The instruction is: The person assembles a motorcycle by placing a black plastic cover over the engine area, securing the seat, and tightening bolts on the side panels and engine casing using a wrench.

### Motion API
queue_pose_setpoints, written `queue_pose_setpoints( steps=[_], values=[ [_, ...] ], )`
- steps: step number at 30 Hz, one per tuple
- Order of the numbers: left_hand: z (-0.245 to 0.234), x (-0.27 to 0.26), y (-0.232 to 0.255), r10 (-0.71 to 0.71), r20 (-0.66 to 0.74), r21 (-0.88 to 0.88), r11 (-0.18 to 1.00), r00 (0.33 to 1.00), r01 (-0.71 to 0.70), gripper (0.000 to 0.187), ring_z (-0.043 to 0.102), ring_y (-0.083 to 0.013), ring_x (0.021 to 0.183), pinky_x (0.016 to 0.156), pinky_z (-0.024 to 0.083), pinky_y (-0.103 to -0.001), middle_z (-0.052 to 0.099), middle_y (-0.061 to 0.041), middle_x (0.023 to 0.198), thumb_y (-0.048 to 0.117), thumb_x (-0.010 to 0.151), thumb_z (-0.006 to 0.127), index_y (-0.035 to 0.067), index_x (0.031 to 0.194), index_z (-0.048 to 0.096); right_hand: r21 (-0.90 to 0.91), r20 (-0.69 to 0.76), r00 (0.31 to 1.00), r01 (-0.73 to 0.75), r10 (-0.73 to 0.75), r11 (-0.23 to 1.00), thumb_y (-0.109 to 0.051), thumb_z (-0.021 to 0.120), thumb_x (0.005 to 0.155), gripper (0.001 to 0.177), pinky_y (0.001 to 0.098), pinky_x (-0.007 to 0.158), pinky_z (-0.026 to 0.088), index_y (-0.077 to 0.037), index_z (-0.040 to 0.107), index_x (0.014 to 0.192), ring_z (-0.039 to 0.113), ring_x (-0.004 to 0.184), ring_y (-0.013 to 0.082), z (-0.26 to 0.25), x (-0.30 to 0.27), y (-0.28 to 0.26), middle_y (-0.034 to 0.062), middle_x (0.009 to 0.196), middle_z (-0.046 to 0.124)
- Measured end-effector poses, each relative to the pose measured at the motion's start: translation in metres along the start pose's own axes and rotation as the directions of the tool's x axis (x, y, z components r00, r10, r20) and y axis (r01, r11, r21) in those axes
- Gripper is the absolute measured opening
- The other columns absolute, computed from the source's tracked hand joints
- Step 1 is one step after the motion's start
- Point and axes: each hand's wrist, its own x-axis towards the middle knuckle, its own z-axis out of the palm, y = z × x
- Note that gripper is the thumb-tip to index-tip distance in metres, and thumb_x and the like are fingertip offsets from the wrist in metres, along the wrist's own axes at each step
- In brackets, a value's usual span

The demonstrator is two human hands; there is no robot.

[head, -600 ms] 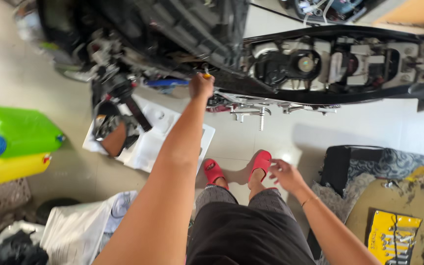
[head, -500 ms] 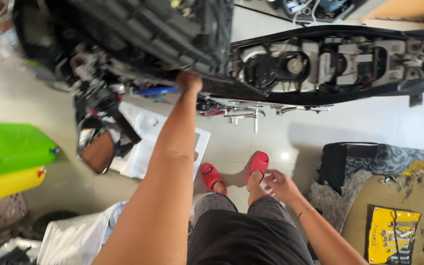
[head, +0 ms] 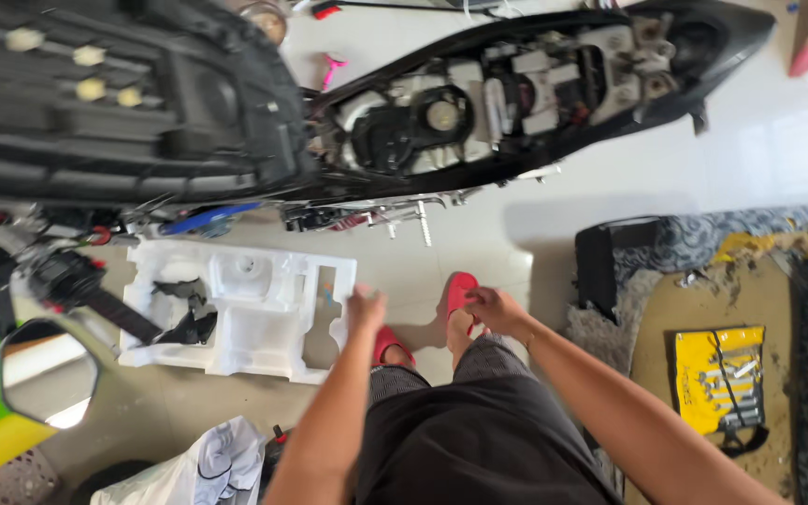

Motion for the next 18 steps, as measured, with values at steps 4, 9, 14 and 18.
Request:
queue_pose_setpoints(
  steps=[4,9,14,18],
  values=[
    [0.081,-0.061,0.027,0.191,0.302,0.052,0.975,0.934,-0.216,0.037,0.071,-0.0323,0.106,0.094,0.055,-0.042,0.075,-0.017,0.112,0.036,0.087,0.07,0.007,0.109,0.073,0.015,0.013,0.999,0.052,-0.052,0.999,-0.025,0.065,0.088,0.048,0.0331,0.063,0.061,-0.002,0.064,0.13,0.075,0.077,0.0164,-0.034,0.002,0.015,0.0092,0.102,0.077],
    [0.136,-0.078,0.078,0.178,0.623,-0.286,0.958,0.762,0.01,0.027,0.066,-0.0221,0.077,0.063,0.054,-0.037,0.073,-0.013,0.091,0.017,0.089,0.06,0.007,0.113,0.07,0.066,-0.019,0.996,0.089,-0.088,0.994,-0.027,0.065,0.091,0.043,0.0321,0.063,0.06,-0.003,0.066,0.127,0.075,0.077,0.0166,-0.075,-0.012,0.08,0.0088,0.103,0.076],
    [0.146,-0.038,0.155,0.208,0.673,-0.245,0.968,0.71,-0.052,0.02,0.072,-0.0142,0.077,0.061,0.055,-0.029,0.077,-0.006,0.088,0.018,0.09,0.066,0.008,0.107,0.066,0.278,-0.119,0.988,-0.058,0.094,0.959,-0.022,0.065,0.089,0.04,0.0339,0.063,0.06,-0.005,0.068,0.126,0.074,0.077,0.0169,-0.123,-0.024,0.175,0.0082,0.101,0.078],
    [0.147,-0.023,0.211,0.212,0.639,-0.171,0.976,0.74,-0.132,0.021,0.067,-0.0143,0.075,0.057,0.049,-0.03,0.076,-0.005,0.09,0.024,0.095,0.066,0.006,0.106,0.067,0.484,-0.245,0.95,-0.052,0.193,0.874,-0.022,0.061,0.094,0.037,0.036,0.062,0.06,-0.001,0.067,0.124,0.073,0.076,0.0195,-0.156,-0.035,0.229,0.0102,0.1,0.077]
  ],
)
